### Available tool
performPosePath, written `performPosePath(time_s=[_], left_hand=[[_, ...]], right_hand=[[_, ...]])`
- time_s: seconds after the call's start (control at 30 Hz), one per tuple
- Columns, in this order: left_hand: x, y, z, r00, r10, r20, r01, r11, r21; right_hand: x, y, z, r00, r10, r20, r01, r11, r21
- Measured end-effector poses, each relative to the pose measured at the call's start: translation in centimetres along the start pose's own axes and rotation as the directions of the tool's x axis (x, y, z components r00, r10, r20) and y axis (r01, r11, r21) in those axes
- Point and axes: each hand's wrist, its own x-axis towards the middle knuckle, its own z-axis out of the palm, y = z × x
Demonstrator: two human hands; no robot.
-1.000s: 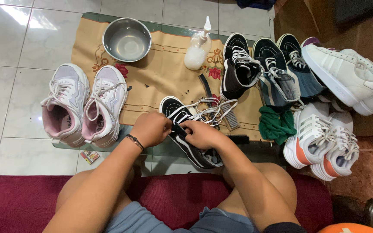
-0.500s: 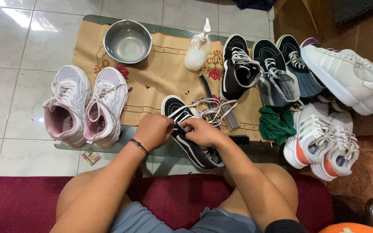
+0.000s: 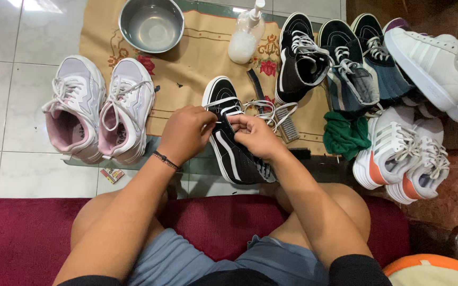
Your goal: The person laces a black sneaker by threading white shoelaces through the eyelets. They pull the laces tight and arrange them across the shoe's tongue.
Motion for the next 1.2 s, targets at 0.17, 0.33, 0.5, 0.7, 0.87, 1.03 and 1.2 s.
performPosePath(time_s=[0.17,0.33,0.5,0.7,0.87,1.03,1.2], left_hand=[[0.0,0.0,-0.2,0.999,0.038,-0.017,-0.037,0.998,0.040],[0.3,0.4,0.3,0.996,0.074,-0.040,-0.069,0.992,0.105],[0.6,0.1,1.0,0.997,0.062,-0.039,-0.055,0.986,0.155],[0.8,-0.1,1.6,0.998,0.058,-0.032,-0.051,0.982,0.182],[0.8,-0.5,2.6,0.998,0.064,0.000,-0.063,0.980,0.191],[0.6,-1.2,3.8,0.998,0.048,0.047,-0.058,0.970,0.235],[0.6,-3.0,5.9,0.993,-0.033,0.110,0.007,0.972,0.233]], right_hand=[[-0.1,0.2,0.2,1.000,-0.015,-0.006,0.015,1.000,0.016],[-0.3,-0.3,0.8,1.000,-0.026,-0.011,0.027,0.999,0.025],[-0.3,-0.6,1.3,0.999,-0.009,-0.042,0.010,0.999,0.045],[0.0,-0.3,1.3,0.998,0.017,-0.062,-0.013,0.998,0.063],[0.3,0.6,1.1,0.998,0.022,-0.063,-0.021,1.000,0.017],[0.6,1.3,1.6,0.996,0.049,-0.069,-0.052,0.997,-0.049],[1.2,1.3,1.8,0.988,0.123,-0.097,-0.148,0.936,-0.321]])
